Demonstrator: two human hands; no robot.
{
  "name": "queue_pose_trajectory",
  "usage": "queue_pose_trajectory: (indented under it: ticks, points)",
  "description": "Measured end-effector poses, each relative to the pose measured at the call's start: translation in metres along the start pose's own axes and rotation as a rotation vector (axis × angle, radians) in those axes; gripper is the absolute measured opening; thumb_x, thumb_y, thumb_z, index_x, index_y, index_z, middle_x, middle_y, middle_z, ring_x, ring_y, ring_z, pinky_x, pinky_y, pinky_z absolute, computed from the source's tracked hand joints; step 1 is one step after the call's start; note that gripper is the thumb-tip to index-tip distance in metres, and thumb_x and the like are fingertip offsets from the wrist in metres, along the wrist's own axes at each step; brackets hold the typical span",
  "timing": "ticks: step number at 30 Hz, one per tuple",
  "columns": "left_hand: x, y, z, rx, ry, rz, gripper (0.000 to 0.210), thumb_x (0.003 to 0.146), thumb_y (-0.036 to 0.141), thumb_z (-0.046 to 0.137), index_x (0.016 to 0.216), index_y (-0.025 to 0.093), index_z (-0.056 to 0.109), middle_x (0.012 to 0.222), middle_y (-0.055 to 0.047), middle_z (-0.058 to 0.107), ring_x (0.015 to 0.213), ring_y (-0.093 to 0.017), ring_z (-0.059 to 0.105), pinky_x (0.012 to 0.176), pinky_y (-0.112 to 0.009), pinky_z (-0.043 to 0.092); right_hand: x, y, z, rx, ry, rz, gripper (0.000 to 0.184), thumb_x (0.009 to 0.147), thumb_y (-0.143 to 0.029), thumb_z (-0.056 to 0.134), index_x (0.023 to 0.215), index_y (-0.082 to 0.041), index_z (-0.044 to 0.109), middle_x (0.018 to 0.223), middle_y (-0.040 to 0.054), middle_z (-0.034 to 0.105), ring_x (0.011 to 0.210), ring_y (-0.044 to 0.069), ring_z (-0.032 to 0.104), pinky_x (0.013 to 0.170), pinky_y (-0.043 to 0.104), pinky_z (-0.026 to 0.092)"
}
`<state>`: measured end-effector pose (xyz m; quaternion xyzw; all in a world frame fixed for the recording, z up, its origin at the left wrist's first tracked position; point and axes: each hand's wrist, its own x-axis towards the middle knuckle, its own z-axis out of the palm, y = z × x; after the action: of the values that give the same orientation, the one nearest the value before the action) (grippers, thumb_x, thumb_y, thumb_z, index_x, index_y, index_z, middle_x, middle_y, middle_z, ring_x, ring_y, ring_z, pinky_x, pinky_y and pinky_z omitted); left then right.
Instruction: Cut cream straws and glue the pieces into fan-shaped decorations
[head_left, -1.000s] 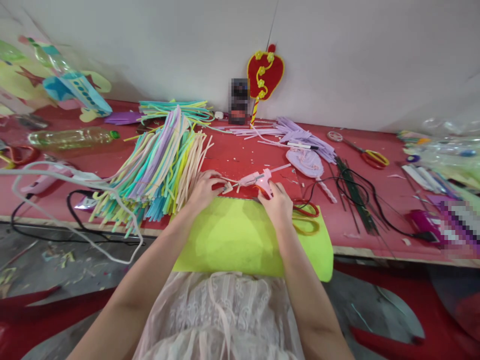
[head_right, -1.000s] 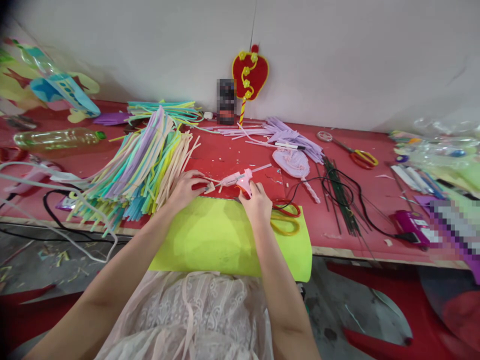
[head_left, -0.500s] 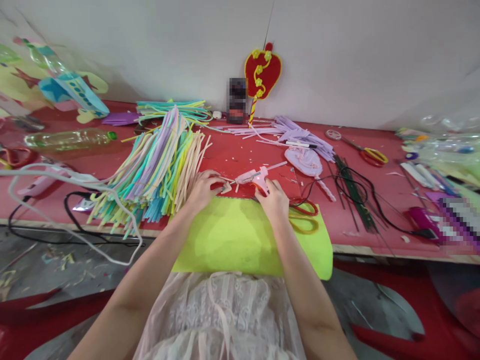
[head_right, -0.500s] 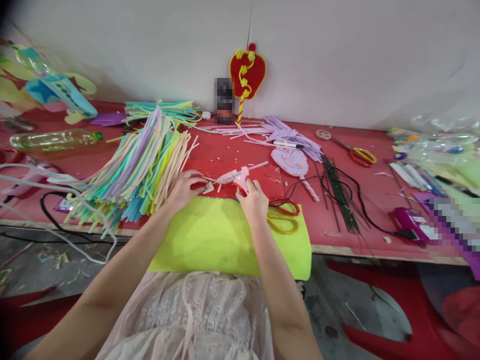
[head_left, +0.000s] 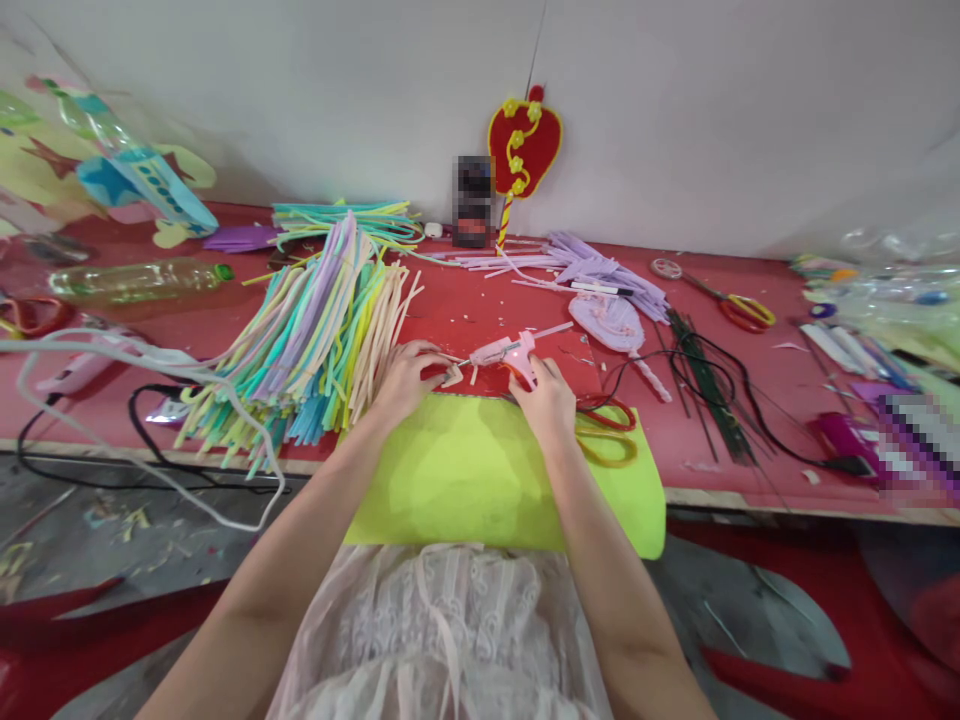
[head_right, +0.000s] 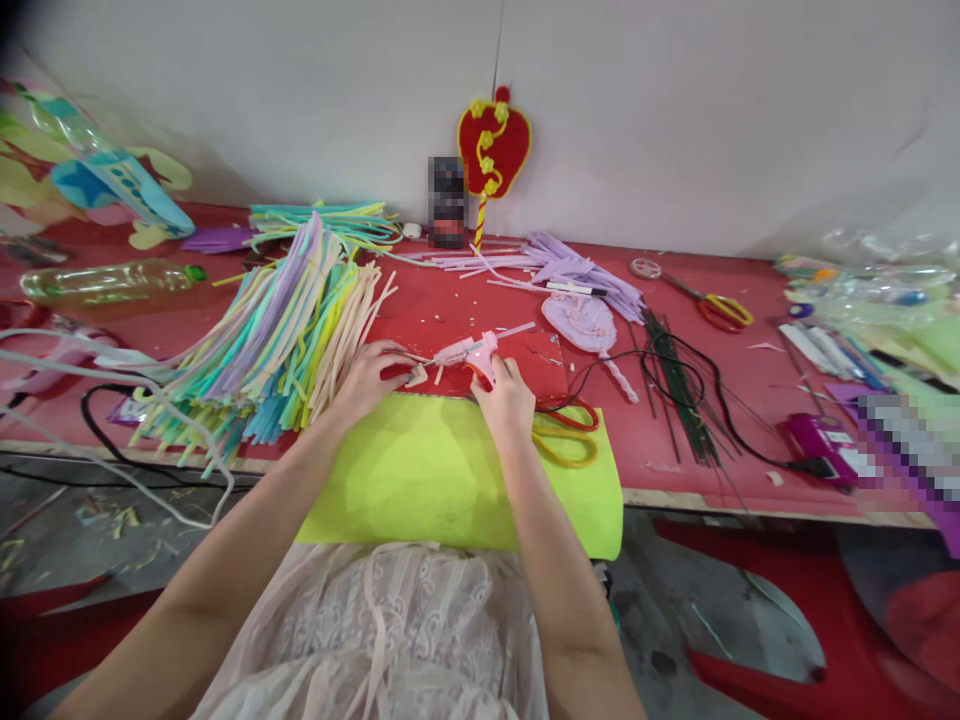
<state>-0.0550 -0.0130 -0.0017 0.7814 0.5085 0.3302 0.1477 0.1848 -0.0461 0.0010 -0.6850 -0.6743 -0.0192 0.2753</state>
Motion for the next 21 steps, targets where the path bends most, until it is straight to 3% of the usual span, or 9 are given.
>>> queue_pose_trajectory:
  ticks: [14, 21]
  points:
    - [0.0001, -0.0007, 0.0004, -0.006, 0.003, 0.034, 0.02, 0.076, 0.03, 0.066, 0.096, 0.028, 0.069, 0.105, -0.002, 0.06, 0.101, -0.019, 0.054, 0.095, -0.038, 0.04, 0.0026, -0.0031, -0.0023, 0.02, -0.015, 0.005, 0.044, 0.082, -0.041, 0.051, 0.119, -0.017, 0.056, 0.1, 0.0088, 0.06, 0.077, 0.019, 0.059, 0.063, 0.027, 0.042]
    - [-0.0014, 0.0014, -0.001, 0.028, 0.028, 0.009, 0.018, 0.076, 0.03, 0.067, 0.093, 0.026, 0.069, 0.106, -0.002, 0.059, 0.101, -0.018, 0.054, 0.095, -0.036, 0.039, 0.0033, -0.0022, -0.0007, 0.041, 0.065, 0.072, 0.046, 0.081, -0.046, 0.051, 0.117, -0.017, 0.055, 0.102, 0.0098, 0.059, 0.083, 0.02, 0.059, 0.069, 0.029, 0.044]
